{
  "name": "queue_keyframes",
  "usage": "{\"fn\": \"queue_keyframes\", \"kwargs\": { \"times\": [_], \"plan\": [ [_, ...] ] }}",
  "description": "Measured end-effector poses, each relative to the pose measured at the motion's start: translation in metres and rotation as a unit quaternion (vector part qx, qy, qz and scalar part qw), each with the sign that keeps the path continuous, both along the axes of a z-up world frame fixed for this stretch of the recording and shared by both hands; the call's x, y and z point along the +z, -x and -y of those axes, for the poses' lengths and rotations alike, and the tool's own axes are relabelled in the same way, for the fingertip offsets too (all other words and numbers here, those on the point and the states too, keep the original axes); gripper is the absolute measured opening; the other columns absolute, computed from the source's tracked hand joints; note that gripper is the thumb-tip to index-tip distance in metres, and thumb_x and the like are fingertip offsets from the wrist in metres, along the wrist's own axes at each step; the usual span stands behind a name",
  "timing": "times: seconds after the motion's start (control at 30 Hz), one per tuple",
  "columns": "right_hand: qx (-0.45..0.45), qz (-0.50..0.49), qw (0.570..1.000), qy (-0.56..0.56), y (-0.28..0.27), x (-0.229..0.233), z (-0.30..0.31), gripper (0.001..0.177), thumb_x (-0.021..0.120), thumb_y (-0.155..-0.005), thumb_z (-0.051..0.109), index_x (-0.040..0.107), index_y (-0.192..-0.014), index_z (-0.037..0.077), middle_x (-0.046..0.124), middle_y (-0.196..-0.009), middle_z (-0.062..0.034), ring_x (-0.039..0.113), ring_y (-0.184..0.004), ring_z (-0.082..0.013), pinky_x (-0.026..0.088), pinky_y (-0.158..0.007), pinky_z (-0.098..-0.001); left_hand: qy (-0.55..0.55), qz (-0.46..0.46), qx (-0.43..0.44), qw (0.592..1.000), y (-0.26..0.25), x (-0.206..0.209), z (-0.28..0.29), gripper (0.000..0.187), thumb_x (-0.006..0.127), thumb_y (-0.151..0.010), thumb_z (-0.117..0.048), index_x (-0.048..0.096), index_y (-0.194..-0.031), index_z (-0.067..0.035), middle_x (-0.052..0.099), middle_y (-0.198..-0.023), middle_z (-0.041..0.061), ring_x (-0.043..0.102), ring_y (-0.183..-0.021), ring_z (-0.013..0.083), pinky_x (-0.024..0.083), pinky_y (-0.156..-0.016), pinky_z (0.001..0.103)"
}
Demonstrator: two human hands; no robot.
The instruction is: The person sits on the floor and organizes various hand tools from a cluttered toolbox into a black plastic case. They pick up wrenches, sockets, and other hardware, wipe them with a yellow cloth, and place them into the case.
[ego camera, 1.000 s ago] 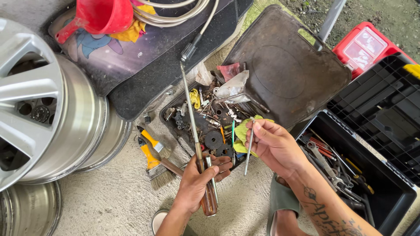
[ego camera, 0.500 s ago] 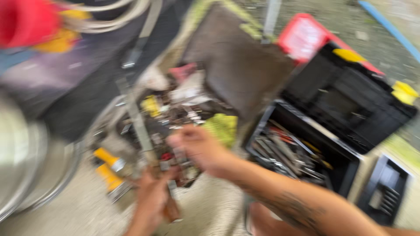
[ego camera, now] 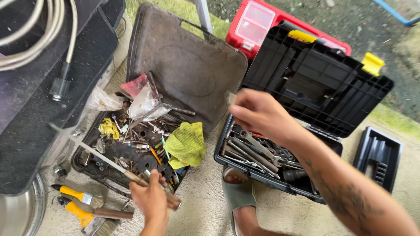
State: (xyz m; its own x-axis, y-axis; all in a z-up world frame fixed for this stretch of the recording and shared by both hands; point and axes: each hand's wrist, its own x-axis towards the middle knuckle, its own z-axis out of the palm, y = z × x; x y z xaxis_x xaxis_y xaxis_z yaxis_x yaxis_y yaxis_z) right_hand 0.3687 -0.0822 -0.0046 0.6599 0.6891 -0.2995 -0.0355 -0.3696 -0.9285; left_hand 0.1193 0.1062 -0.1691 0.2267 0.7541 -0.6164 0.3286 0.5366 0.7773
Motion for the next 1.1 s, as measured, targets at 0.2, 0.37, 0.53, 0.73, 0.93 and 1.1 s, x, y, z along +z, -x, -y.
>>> {"fn": "queue_keyframes", "kwargs": {
  "times": [0.2,0.37,0.53,0.73,0.93,1.1],
  "plan": [
    [-0.065,0.015,0.98,0.189,0.009,-0.114,0.076,0.027,0.069,-0.092,0.028,0.069,-0.105,0.005,0.065,-0.08,0.0032,0.056,-0.069,-0.0076,0.05,-0.061,-0.0262,-0.009,-0.065,0.038,0.997,-0.033,-0.019,0.018,0.028,0.062,-0.096,-0.015,0.043,-0.114,-0.005,0.065,-0.084,0.014,0.069,-0.068,0.0185,0.061,-0.059,0.029],
    [-0.112,-0.127,0.974,0.149,0.011,-0.153,0.099,0.027,0.068,-0.093,0.023,0.069,-0.111,0.003,0.061,-0.077,-0.001,0.052,-0.066,-0.0102,0.044,-0.058,-0.0284,-0.023,-0.01,0.061,0.998,-0.018,-0.018,0.06,0.031,0.067,-0.091,-0.013,0.046,-0.111,-0.002,0.064,-0.072,0.011,0.062,-0.055,0.0198,0.051,-0.05,0.034],
    [-0.125,-0.137,0.97,0.157,0.005,-0.15,0.091,0.027,0.066,-0.097,0.025,0.069,-0.112,0.003,0.057,-0.074,-0.002,0.048,-0.063,-0.0102,0.042,-0.056,-0.0282,0.013,0.013,0.033,0.999,0.016,-0.027,0.079,0.029,0.067,-0.091,-0.015,0.05,-0.111,-0.004,0.063,-0.075,0.005,0.064,-0.059,0.0159,0.053,-0.051,0.033],
    [-0.148,-0.024,0.971,0.189,0.001,-0.143,0.117,0.023,0.073,-0.091,0.025,0.071,-0.101,0.004,0.062,-0.073,-0.0001,0.05,-0.062,-0.0086,0.042,-0.055,-0.0281,-0.097,0.001,-0.099,0.99,0.033,-0.037,0.066,0.031,0.068,-0.091,-0.02,0.05,-0.112,-0.005,0.064,-0.072,0.007,0.064,-0.058,0.0159,0.054,-0.056,0.032],
    [-0.02,0.096,0.956,0.276,0.014,-0.155,0.095,0.028,0.076,-0.092,0.03,0.075,-0.093,0.002,0.068,-0.071,-0.0075,0.056,-0.065,-0.0125,0.049,-0.063,-0.0309,-0.005,0.133,-0.075,0.988,0.018,-0.063,0.008,0.033,0.071,-0.092,-0.008,0.056,-0.121,-0.004,0.068,-0.088,0.009,0.067,-0.072,0.0171,0.055,-0.064,0.03],
    [-0.111,-0.089,0.972,0.186,0.027,-0.117,0.074,0.029,0.071,-0.091,0.027,0.077,-0.102,0.001,0.076,-0.086,-0.0091,0.066,-0.076,-0.0161,0.055,-0.072,-0.034,0.179,0.252,-0.014,0.951,0.008,-0.023,0.019,0.044,0.06,-0.095,-0.002,0.053,-0.138,-0.012,0.063,-0.101,0.014,0.063,-0.087,0.0215,0.057,-0.076,0.037]
  ]
}}
